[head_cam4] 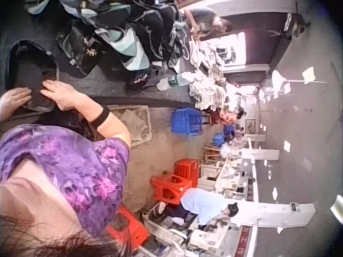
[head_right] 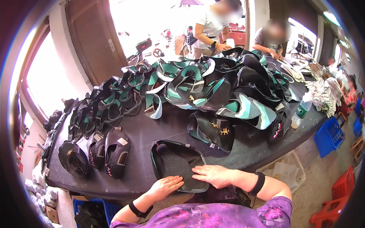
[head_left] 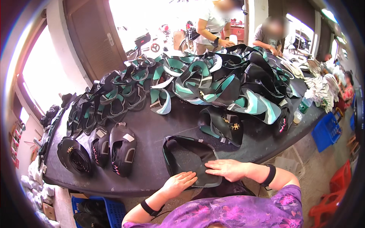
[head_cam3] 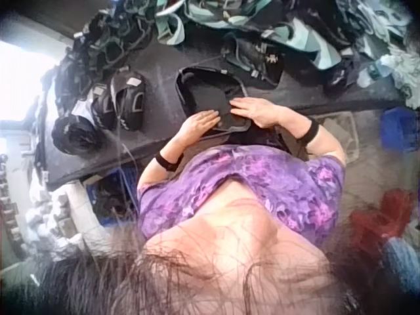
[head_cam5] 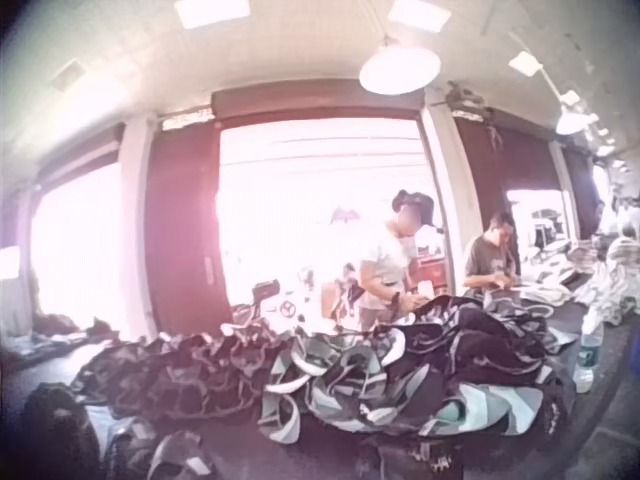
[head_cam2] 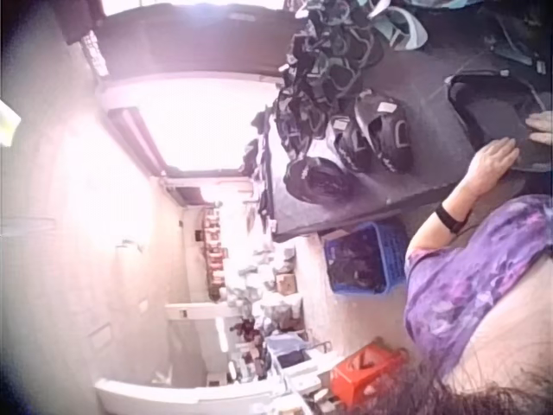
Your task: The recorder is inspecting and assembling black leather shoe components, specifically attaching inner linings to the outer shell at a factory workstation.
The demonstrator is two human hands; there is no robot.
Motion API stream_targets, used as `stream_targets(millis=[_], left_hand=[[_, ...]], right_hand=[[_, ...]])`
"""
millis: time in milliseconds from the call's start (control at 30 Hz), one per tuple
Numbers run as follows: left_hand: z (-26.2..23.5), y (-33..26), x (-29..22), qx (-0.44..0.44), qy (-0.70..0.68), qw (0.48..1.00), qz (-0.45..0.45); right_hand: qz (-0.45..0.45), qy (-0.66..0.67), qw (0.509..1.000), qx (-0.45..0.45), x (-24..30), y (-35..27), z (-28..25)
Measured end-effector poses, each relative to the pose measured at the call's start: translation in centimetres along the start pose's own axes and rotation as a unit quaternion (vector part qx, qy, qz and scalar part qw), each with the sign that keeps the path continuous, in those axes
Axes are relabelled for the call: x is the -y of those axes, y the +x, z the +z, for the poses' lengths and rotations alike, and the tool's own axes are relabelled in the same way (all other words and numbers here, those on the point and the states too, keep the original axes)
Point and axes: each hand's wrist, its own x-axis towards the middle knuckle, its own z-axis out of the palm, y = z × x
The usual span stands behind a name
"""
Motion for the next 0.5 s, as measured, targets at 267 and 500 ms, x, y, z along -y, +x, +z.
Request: stream_targets(millis=[267, 500], left_hand=[[0.0, -0.2, 0.3, -0.021, -0.06, 0.998, -0.002], [-0.9, -0.2, 0.4, 0.072, -0.054, 0.996, -0.026]], right_hand=[[0.028, -0.112, 0.982, -0.151, 3.9, 3.3, 5.0], [0.025, -0.027, 0.977, -0.212, 3.4, 1.8, 5.9]])
